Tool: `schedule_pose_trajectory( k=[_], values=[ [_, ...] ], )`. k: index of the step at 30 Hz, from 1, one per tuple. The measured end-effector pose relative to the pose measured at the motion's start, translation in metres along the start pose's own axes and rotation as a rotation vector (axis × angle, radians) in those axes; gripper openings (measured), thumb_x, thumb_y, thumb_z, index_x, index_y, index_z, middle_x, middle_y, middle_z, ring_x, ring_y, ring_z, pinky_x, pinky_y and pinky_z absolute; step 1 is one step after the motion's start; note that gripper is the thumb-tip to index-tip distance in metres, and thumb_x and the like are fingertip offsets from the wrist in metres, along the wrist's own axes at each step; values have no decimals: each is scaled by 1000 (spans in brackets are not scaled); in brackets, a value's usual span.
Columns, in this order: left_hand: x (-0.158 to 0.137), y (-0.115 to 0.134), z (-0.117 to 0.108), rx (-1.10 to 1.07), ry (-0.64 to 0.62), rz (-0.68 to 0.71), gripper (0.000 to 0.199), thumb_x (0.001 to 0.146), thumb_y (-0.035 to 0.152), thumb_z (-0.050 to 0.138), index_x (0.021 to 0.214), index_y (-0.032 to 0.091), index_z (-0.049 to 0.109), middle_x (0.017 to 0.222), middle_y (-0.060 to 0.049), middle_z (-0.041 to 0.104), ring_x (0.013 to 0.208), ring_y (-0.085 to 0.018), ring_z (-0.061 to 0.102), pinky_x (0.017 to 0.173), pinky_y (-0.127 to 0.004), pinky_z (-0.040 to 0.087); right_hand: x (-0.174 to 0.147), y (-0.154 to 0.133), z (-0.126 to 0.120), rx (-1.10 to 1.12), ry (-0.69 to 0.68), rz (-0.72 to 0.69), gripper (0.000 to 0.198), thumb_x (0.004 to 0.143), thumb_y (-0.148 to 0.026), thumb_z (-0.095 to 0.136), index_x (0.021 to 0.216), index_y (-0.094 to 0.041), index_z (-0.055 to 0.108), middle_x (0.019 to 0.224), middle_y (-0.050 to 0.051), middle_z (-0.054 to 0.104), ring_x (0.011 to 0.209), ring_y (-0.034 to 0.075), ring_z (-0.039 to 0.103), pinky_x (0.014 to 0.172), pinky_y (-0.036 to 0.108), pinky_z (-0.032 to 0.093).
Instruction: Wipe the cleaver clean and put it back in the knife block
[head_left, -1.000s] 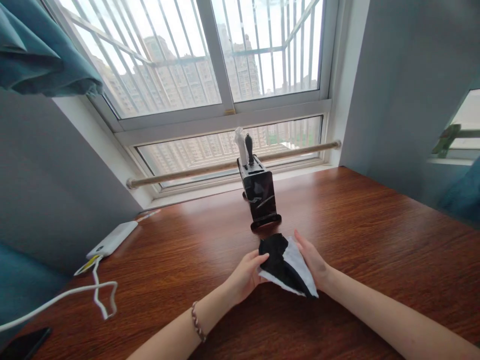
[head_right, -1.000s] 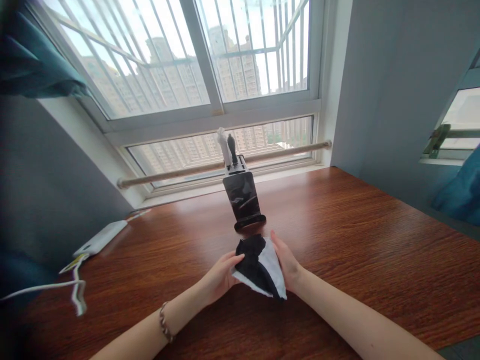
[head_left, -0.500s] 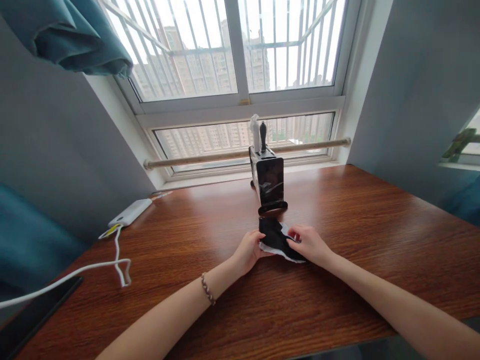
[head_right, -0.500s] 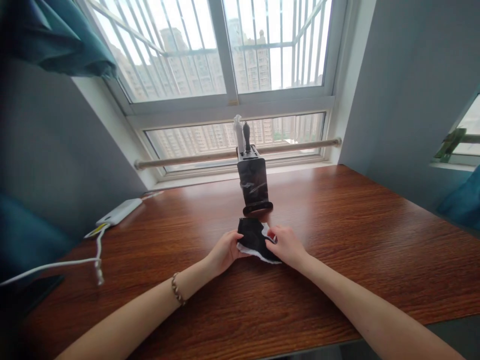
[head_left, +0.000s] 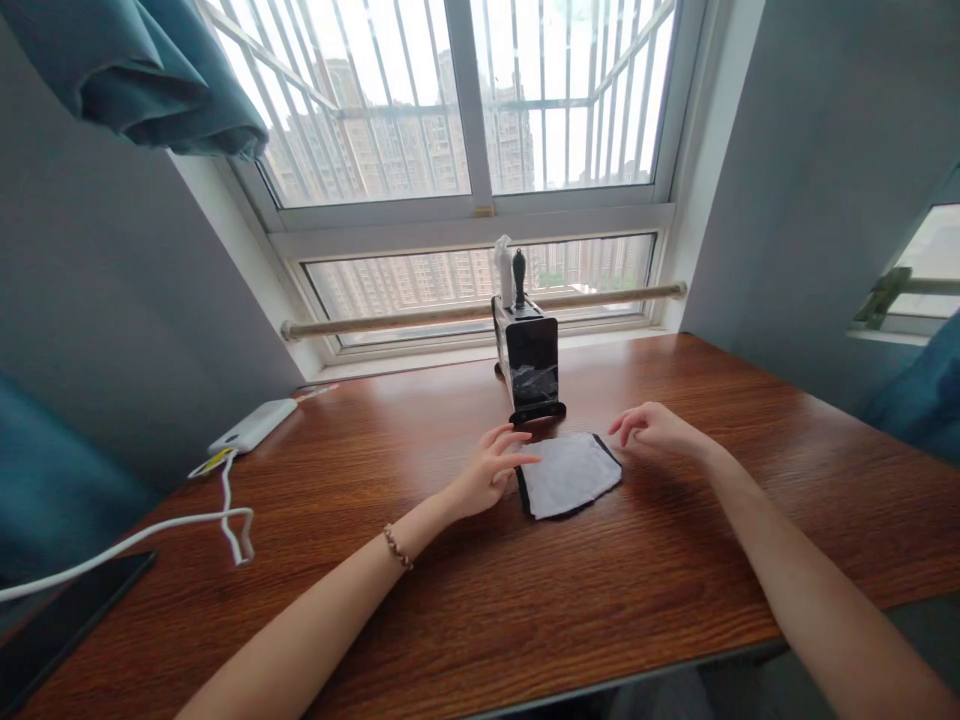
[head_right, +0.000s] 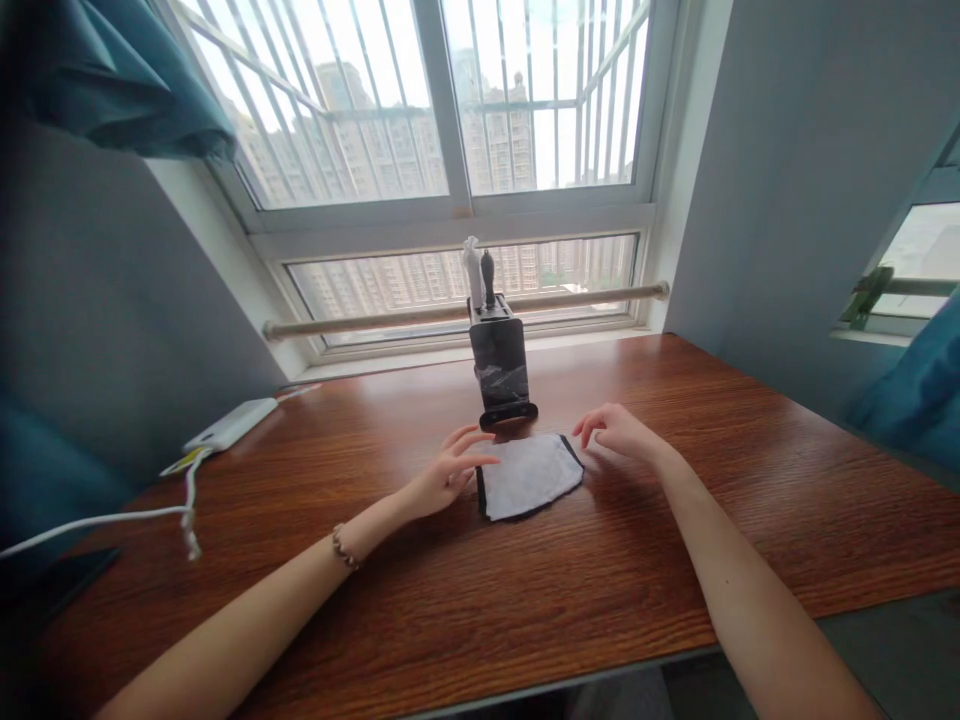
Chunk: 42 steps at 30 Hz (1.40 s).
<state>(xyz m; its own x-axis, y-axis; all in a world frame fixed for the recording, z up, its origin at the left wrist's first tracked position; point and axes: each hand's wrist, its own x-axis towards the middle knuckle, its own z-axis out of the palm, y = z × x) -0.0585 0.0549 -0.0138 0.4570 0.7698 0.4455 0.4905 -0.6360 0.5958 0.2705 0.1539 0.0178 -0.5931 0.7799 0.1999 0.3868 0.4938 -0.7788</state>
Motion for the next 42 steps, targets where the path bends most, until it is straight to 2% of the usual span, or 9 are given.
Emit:
schedule_pose_trajectory(
  k=[5, 8, 11, 19, 26, 30, 35, 38, 42],
  values=[
    [-6, -2, 14, 230, 40, 94, 74, 56, -6, 40, 125, 20, 50, 139, -10, 43, 135, -27, 24, 112, -57, 20, 0, -15, 53, -125, 226, -140, 29, 84, -25, 44, 96, -16, 68, 111, 10, 65, 106, 21, 58, 100, 39, 41],
    [-9, 0, 19, 340, 91, 141, 67, 65, -3, 40, 129, 17, 42, 142, -14, 37, 137, -28, 21, 111, -59, 19, -7, -33, 101, -228, 55, -196, 51, 84, -44, 55, 131, -24, 53, 143, 10, 43, 133, 31, 36, 113, 51, 24],
    [-10, 5, 19, 413, 73, 185, 63, 72, 1, 41, 132, 18, 38, 143, -15, 35, 137, -30, 22, 111, -60, 19, -20, -43, 121, -520, -189, -32, 53, 88, -57, 40, 139, -41, 38, 155, 0, 19, 139, 49, 8, 103, 74, 6],
    [-10, 8, 17, 477, 28, 219, 52, 77, 3, 41, 128, 16, 44, 142, -15, 37, 136, -29, 23, 111, -56, 23, -85, 2, 46, -677, -202, 121, 50, 89, -60, 34, 138, -50, 32, 153, -7, 21, 141, 41, 10, 106, 69, 12],
    [-8, 7, 19, 476, 29, 188, 49, 78, 6, 43, 126, 16, 47, 141, -15, 38, 135, -30, 24, 110, -54, 26, -134, 63, -8, -743, 11, 165, 56, 86, -61, 37, 138, -42, 38, 151, -9, 25, 142, 30, 18, 116, 53, 13],
    [-7, 6, 20, 468, 39, 170, 49, 78, 6, 44, 126, 14, 46, 140, -16, 38, 135, -30, 24, 111, -54, 26, -83, 21, 17, -510, 373, 131, 84, 83, -63, 44, 146, -10, 25, 150, 11, 31, 138, 23, 31, 116, 40, 23],
    [-11, 6, 19, 458, 53, 151, 51, 77, 4, 43, 127, 16, 44, 141, -16, 37, 135, -30, 25, 109, -56, 28, 46, -55, 90, -263, 633, -9, 113, 71, -64, 61, 145, 2, 7, 151, 24, 19, 141, 30, 21, 115, 43, 22],
    [-14, 6, 17, 457, 54, 139, 52, 75, 3, 43, 125, 15, 45, 140, -17, 38, 134, -31, 26, 109, -56, 30, 117, -76, 125, -276, 811, 91, 125, 66, -61, 68, 144, 6, -3, 152, 28, 5, 142, 37, 9, 115, 48, 19],
    [-14, 6, 15, 452, 57, 118, 52, 73, 2, 41, 124, 14, 45, 139, -18, 38, 134, -31, 27, 108, -56, 32, 161, -82, 143, -308, 958, 209, 118, 67, -52, 68, 145, 2, -2, 147, 29, 16, 132, 41, 24, 109, 52, 25]
  ],
)
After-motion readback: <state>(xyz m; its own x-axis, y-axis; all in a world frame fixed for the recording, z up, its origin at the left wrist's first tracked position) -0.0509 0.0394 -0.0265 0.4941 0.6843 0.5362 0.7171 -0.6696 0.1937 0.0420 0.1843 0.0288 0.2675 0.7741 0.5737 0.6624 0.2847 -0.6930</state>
